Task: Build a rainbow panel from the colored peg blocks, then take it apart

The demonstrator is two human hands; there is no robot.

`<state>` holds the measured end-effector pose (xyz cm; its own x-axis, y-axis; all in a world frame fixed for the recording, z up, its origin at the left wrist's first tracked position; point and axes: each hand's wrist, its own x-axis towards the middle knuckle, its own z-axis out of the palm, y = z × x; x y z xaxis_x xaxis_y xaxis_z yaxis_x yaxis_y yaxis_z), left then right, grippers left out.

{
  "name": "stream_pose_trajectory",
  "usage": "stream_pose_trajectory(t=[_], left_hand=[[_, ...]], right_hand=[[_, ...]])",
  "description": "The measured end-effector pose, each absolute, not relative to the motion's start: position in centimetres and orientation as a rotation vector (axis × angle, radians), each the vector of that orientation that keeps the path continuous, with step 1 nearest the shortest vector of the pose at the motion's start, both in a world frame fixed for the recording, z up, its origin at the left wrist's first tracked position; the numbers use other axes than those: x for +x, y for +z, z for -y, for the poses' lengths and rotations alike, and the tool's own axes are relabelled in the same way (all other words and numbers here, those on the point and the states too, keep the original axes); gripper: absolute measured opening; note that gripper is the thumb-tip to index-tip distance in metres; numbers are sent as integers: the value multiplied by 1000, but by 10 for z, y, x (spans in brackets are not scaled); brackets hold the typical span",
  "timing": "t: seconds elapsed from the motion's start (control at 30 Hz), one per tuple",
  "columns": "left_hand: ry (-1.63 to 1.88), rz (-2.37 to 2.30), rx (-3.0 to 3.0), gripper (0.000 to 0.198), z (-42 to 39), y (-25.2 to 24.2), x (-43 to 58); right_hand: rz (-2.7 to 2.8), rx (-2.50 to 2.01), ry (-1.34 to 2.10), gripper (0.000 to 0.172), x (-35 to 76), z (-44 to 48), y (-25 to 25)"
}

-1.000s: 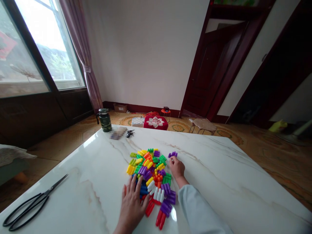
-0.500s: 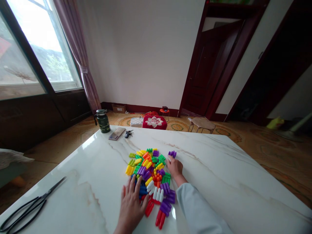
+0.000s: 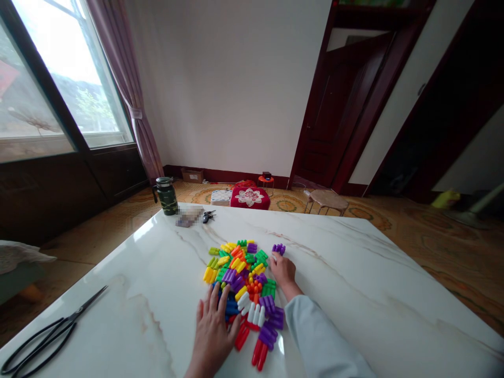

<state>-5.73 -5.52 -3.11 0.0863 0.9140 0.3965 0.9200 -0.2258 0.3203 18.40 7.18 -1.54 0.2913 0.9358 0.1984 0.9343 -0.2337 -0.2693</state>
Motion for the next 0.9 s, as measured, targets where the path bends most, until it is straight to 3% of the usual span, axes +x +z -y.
stream_pose_trajectory(t=[0.27,0.9], left_hand=[[-807,1944,-2313,61,53,-37,-59],[-808,1959,-2320,60,54,-34,-58]], right_hand=[[1364,-2353,-22,34,192,-69,-18],[1349,-2367,46,35,191,-72,-20]])
